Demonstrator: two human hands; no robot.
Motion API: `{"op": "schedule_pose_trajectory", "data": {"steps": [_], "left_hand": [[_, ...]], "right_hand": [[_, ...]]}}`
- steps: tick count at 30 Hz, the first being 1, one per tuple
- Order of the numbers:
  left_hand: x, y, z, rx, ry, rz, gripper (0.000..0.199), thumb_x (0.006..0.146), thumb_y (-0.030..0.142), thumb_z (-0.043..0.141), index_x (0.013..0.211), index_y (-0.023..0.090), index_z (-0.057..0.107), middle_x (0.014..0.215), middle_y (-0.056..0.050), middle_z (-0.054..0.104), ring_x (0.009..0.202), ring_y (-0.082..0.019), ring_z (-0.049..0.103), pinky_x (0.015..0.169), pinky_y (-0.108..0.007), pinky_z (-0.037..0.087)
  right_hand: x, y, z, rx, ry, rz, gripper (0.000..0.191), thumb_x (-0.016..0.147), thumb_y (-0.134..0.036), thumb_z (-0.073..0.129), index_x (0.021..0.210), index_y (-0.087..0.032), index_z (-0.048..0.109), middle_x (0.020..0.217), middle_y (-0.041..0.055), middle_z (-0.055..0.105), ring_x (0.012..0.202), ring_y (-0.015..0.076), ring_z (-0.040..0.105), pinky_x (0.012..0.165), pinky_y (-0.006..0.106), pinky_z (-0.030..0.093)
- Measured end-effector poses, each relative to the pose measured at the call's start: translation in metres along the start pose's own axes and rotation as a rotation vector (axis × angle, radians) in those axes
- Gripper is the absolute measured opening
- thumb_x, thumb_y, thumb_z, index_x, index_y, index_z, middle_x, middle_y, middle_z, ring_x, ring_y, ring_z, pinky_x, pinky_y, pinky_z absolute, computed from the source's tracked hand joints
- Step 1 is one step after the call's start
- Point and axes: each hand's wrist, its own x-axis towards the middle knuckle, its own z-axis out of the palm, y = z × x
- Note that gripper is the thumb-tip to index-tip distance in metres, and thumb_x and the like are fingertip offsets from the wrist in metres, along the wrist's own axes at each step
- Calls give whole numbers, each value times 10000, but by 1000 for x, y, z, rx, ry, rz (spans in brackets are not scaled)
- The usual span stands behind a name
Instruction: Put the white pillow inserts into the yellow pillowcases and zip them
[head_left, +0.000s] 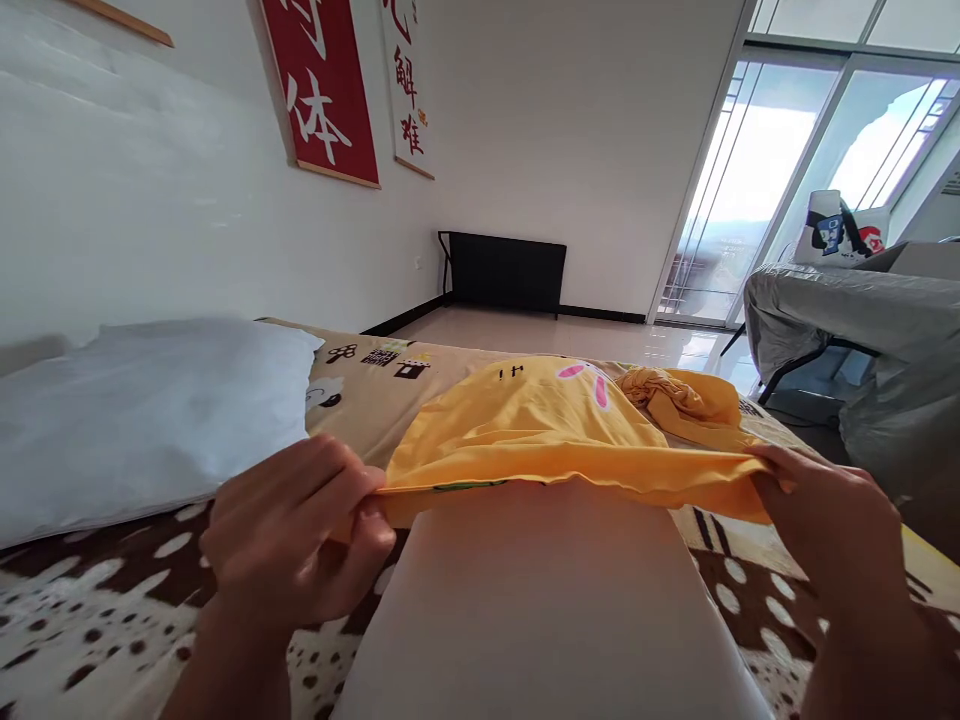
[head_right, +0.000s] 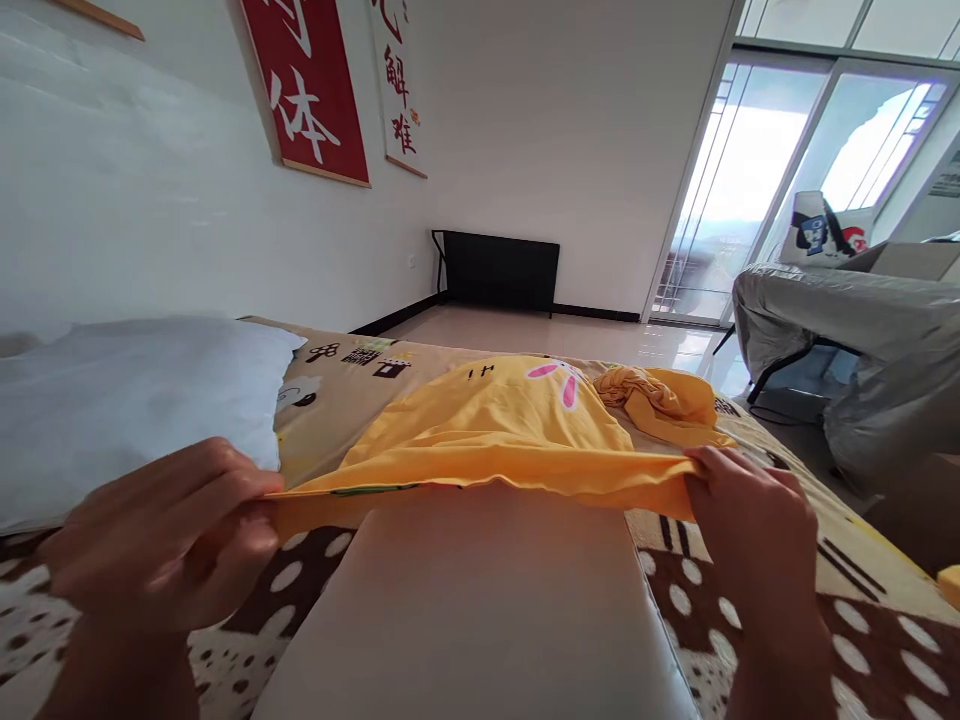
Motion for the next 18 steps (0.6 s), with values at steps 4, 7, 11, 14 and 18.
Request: {"op": "schedule_pose_trajectory", "data": {"steps": [4,7,11,14,18], "left_hand": [[1,-20,2,50,-241,-35,90,745,131,508,772,209,473,656,-2,470,621,-148,422,566,-282,369],[-7,-50,17,88,-382,-176,96,846,235,458,810,199,538,717,-21,557,729,-178,480,706,-322,402],[-25,-81,49,-14,-390,-470,279,863,406,438,790,186,593,796,-33,568,771,-172,523,735,-299,409],[-31,-82,64,-73,-275,-697,339,817,481,488,760,185,643,732,-12,510,633,-127,468,618,-259,387],[-25,-70,63,-192,-196,-1093,324,698,476,643,775,167,703,573,18,507,504,-99,396,496,-248,329]], "right_hand": [[23,4,28,325,-64,123,348,752,-441,472,884,-223,710,727,58,701,620,198,588,583,299,375],[33,10,55,487,-56,302,431,700,-546,544,835,-176,718,656,56,681,628,205,597,563,282,390],[35,19,84,647,-1,406,473,674,-554,569,842,-136,713,727,85,700,676,226,611,589,291,427],[34,23,99,568,-104,328,438,710,-543,512,731,-147,698,641,91,673,607,221,574,543,300,391],[34,26,107,415,-206,209,425,717,-537,480,573,-175,651,547,68,605,536,185,499,518,299,328]]}}
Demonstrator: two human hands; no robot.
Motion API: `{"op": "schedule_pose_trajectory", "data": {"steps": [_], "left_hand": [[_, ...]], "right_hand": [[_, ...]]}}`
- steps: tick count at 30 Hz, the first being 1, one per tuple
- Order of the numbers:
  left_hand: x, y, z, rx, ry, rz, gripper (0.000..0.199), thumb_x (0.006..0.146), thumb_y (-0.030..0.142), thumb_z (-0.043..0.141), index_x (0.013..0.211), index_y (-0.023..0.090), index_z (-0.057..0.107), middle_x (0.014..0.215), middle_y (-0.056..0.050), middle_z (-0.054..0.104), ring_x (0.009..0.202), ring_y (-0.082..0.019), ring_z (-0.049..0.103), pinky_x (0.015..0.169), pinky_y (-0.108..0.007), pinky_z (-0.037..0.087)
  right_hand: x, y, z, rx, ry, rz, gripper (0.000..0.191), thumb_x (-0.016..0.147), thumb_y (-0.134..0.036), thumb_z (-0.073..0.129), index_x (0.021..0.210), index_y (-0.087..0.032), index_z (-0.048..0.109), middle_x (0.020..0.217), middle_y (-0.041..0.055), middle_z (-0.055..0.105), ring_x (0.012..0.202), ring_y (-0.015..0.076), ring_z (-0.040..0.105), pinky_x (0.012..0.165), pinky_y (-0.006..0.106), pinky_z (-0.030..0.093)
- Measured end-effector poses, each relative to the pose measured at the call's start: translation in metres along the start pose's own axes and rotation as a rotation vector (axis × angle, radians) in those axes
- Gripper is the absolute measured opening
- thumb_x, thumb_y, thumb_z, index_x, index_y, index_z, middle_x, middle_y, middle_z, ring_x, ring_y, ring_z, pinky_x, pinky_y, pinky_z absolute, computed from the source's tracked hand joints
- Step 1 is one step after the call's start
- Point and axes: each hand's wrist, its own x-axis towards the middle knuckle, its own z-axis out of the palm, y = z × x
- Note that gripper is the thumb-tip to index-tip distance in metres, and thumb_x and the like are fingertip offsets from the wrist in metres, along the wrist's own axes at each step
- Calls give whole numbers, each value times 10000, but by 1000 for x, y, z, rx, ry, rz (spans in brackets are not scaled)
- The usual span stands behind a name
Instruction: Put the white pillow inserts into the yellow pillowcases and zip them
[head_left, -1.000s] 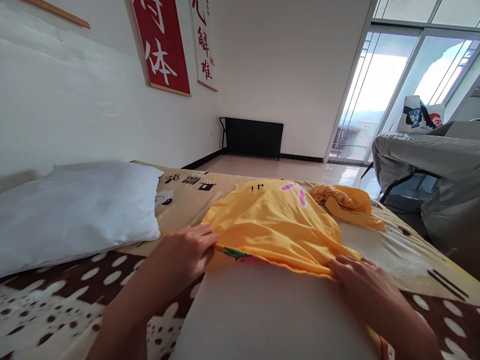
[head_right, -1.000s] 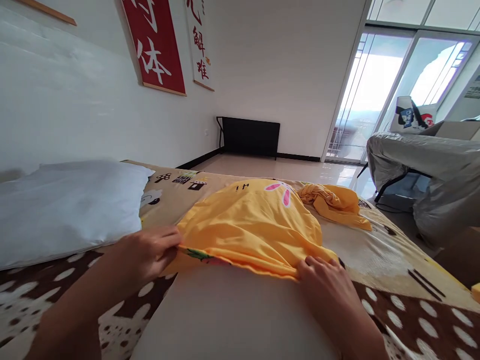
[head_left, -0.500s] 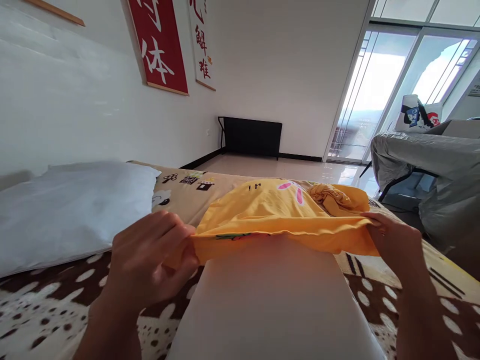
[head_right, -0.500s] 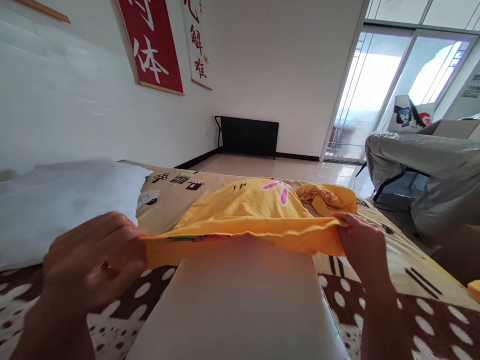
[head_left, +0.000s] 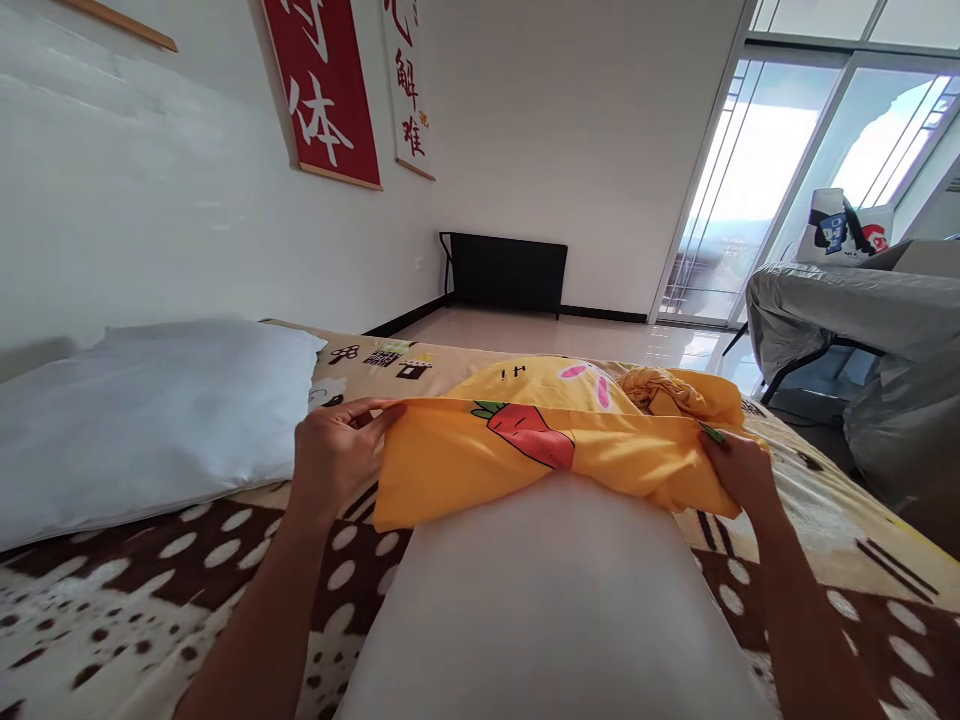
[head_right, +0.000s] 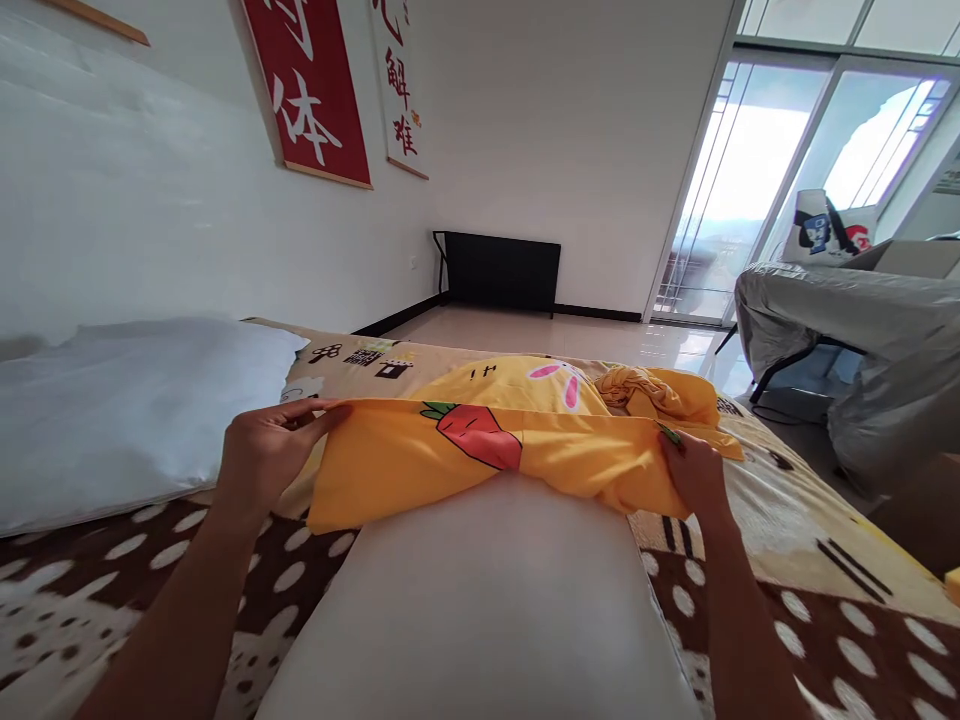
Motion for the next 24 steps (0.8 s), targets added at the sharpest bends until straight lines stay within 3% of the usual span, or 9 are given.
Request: {"op": "schedule_pose_trajectory", "data": {"steps": [3,6,10,13,15,17,20,22,24], "left_hand": [[-6,13,-7,-272,-51,-173,310,630,397,722,817,152,698,485,31,535,408,-82,376,420,-234,309],[-15,30,-15,-486,-13,-206,289,613,340,749,815,149,670,482,13,602,334,-77,411,394,-232,332],[-34,56,-27,-521,169,-110,197,651,299,750,746,146,670,644,-33,698,433,-105,564,418,-212,373],[-45,67,-30,-517,252,28,124,715,262,704,773,153,692,724,-31,723,593,-125,639,594,-230,507],[-44,64,-22,-515,230,134,190,764,287,662,910,168,682,896,-48,738,772,-155,675,782,-279,533],[-36,48,-3,-460,87,244,383,816,358,601,1160,191,581,1193,-87,652,1040,-197,630,960,-346,468],[-18,5,45,-312,-220,328,718,833,463,535,1429,188,245,1500,-142,313,1378,-239,312,1125,-413,274],[-8,-30,78,-209,-284,184,759,823,493,524,1440,176,217,1515,-152,276,1393,-257,274,1141,-420,227],[0,-60,100,-165,-332,-54,725,806,495,531,1409,180,281,1481,-151,347,1360,-270,340,1110,-408,282]], "right_hand": [[-1,-4,-10,7,157,69,389,641,-529,571,560,-158,657,553,38,564,530,155,463,511,290,306],[-10,-14,-33,265,296,223,354,590,-481,674,648,-133,693,468,-27,467,481,113,401,475,271,293],[-24,-32,-63,800,378,290,273,606,-369,748,750,-141,700,476,-47,513,399,72,377,405,242,300],[-24,-41,-64,980,421,145,243,652,-334,741,803,-149,698,679,40,675,516,128,584,491,265,445],[-19,-42,-50,1033,409,0,333,687,-348,718,961,-163,679,947,99,710,806,196,678,720,336,525],[-13,-39,-23,1009,315,-94,491,713,-390,691,1158,-204,600,1207,114,632,1090,231,608,922,404,476],[-8,-26,32,880,97,-57,693,725,-485,651,1340,-241,444,1432,96,441,1308,238,420,1046,430,379],[-9,-13,68,827,-120,41,800,676,-538,667,1369,-233,408,1476,88,376,1350,234,356,1093,421,319],[-10,2,94,815,-297,162,883,573,-564,724,1339,-218,453,1444,100,424,1323,254,396,1092,404,325]]}}
